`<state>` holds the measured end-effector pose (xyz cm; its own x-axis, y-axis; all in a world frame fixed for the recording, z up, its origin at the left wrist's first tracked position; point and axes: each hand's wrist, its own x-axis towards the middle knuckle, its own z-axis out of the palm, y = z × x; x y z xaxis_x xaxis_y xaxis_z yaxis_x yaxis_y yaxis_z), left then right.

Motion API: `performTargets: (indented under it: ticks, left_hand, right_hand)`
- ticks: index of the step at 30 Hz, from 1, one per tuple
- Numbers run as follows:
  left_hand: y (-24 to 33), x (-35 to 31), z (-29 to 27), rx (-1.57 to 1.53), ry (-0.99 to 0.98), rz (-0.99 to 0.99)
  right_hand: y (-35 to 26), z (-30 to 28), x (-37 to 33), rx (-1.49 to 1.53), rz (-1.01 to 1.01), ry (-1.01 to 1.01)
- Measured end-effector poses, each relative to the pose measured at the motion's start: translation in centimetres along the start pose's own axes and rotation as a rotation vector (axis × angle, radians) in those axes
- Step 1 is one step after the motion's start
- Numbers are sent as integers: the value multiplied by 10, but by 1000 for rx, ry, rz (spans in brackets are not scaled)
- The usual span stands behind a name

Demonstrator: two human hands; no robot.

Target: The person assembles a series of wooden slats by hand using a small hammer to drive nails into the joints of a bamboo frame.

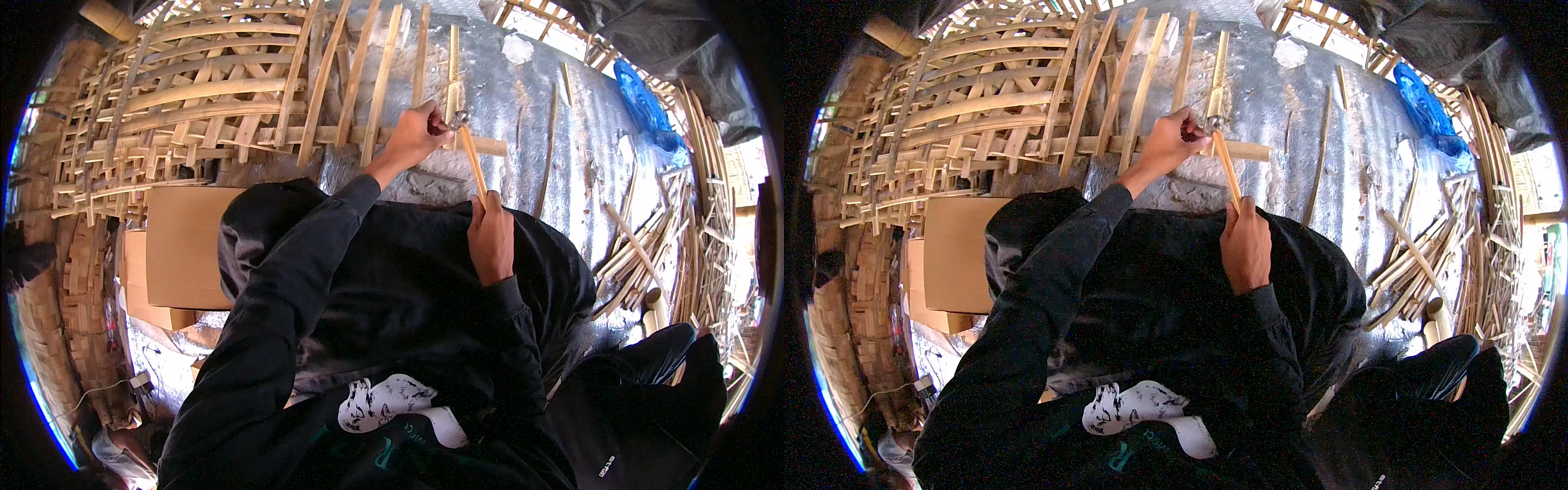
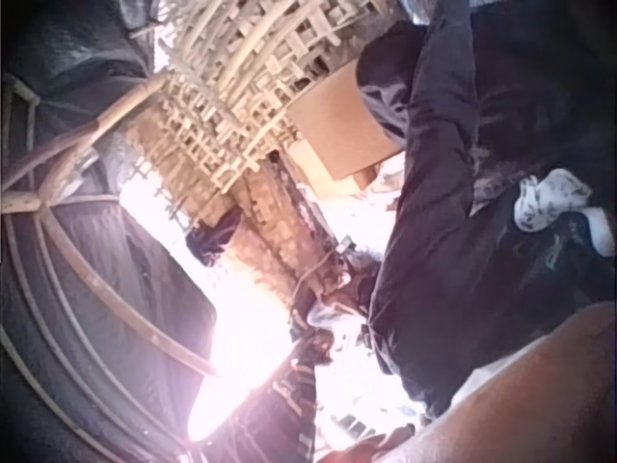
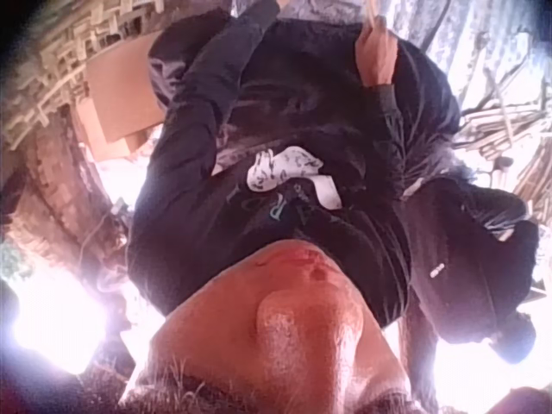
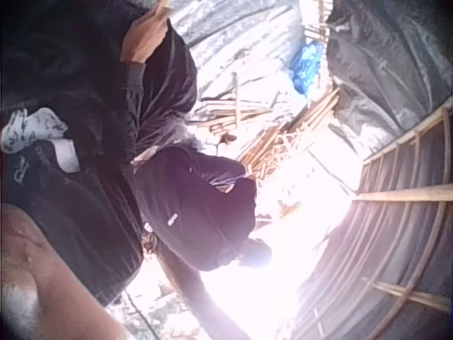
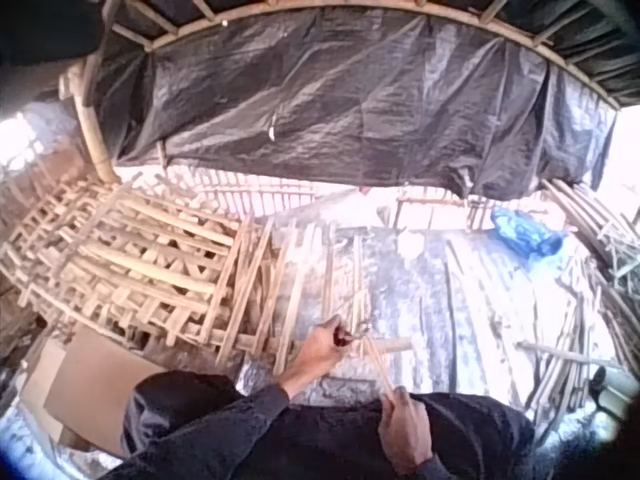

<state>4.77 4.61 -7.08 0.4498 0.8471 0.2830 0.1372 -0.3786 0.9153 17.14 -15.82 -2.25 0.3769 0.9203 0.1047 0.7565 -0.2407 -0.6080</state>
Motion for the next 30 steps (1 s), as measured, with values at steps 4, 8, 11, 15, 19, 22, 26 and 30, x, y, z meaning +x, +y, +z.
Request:
performTargets:
  ticks: [4, 8, 11, 15, 19, 22, 26, 30]
  left_hand:
    - [-6, 0, -2, 41, -17, -7]
    - [-3, 1, 0, -13, -45, -29]
    - [-3, 0, -1, 24, -29, -14]
    - [1, 0, -1, -21, -38, -23]
    - [-1, -1, -4, 102, -39, 20]
    - [-1, -1, -1, -13, -33, -25]
    - [-1, 0, -2, 8, -39, -20]
    - [1, 0, -2, 54, -37, 1]
  right_hand:
    - [-7, -2, -2, 18, -18, 21]
    - [-6, 0, -1, -28, -5, 37]
    - [-3, -1, 0, 6, -38, 18]
    - [-5, -4, -1, -11, -21, 43]
    - [2, 2, -2, 2, -13, -5]
    - [-6, -4, -2, 20, -54, 55]
    - [0, 1, -2, -28, -32, 29]
    - [-2, -3, -2, 8, -50, 45]
